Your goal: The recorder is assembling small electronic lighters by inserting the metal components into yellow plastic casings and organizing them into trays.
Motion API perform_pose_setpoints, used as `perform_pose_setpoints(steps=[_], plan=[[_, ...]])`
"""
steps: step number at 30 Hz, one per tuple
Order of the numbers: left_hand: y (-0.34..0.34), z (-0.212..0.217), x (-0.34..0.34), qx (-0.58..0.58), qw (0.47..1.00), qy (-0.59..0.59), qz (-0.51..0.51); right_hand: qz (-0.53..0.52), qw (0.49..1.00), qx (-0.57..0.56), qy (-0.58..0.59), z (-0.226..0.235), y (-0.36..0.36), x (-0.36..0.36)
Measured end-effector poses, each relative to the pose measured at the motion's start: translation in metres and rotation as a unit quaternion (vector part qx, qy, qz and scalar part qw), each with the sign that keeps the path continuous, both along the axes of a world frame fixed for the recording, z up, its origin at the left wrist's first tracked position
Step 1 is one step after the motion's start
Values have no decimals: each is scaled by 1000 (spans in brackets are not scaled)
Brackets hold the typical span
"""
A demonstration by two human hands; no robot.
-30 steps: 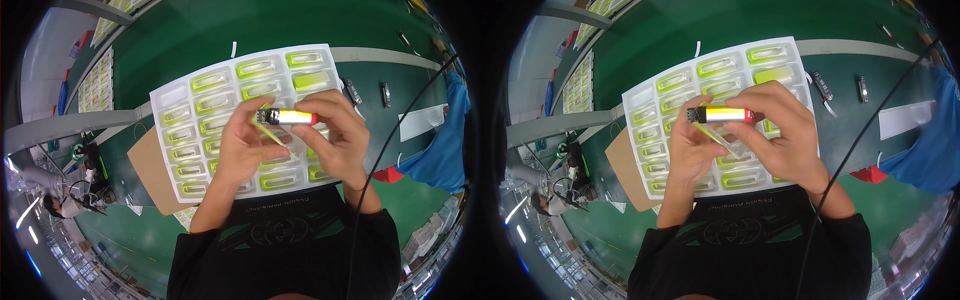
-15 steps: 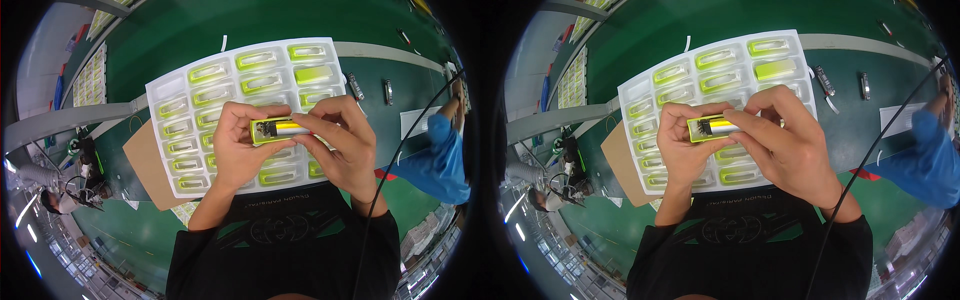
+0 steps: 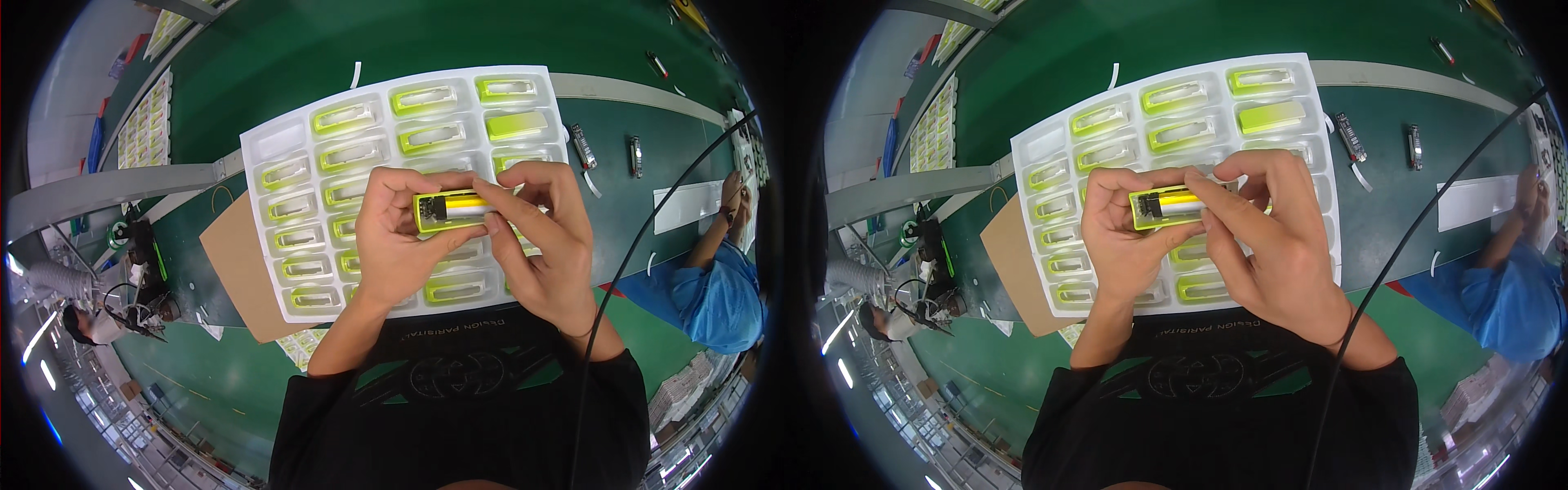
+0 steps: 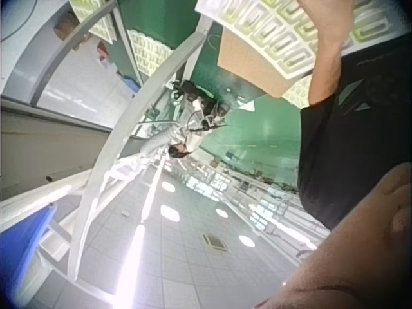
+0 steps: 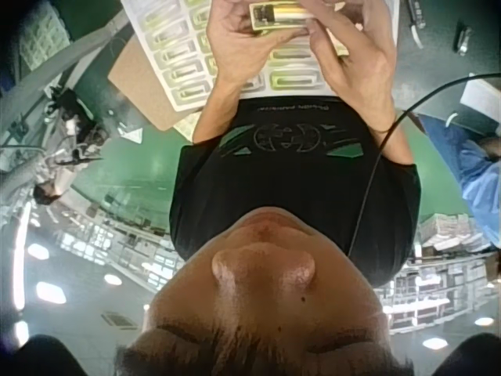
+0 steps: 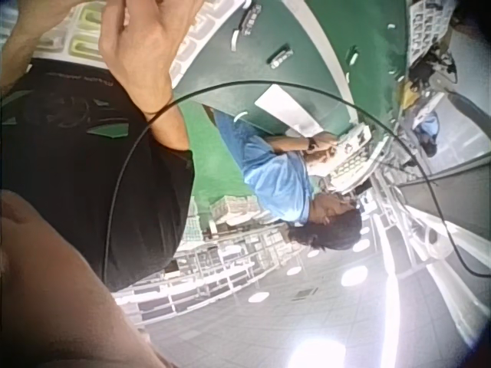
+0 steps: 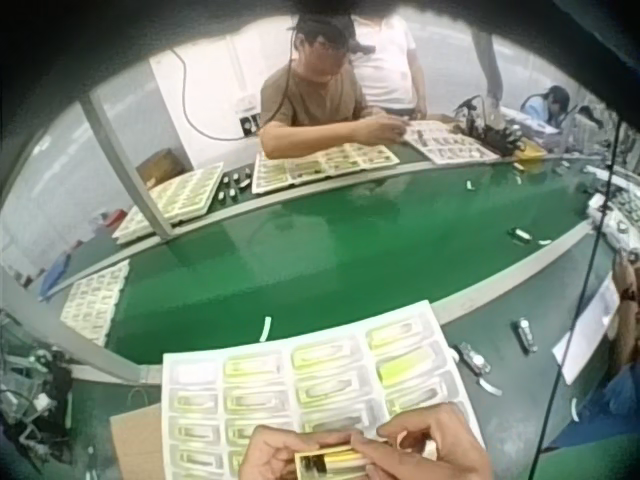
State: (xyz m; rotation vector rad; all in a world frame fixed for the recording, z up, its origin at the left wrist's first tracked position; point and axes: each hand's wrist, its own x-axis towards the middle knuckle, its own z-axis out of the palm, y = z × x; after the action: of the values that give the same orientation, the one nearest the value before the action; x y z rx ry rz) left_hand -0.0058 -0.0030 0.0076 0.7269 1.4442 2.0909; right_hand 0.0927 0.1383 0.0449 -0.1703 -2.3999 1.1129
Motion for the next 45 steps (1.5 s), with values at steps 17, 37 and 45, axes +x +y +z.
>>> perform_pose_setpoints(steps=[17, 37, 45], plan=[[-2, -8, -2, 10, 1000, 13, -4, -27, 862, -496, -103, -17, 1, -7], [7, 8, 0, -318, 929, 187, -26, 49, 978, -188, -68, -38, 35, 10], [9, 9, 11, -347, 886, 308, 13, 34, 980, -175, -91, -44, 29, 13]])
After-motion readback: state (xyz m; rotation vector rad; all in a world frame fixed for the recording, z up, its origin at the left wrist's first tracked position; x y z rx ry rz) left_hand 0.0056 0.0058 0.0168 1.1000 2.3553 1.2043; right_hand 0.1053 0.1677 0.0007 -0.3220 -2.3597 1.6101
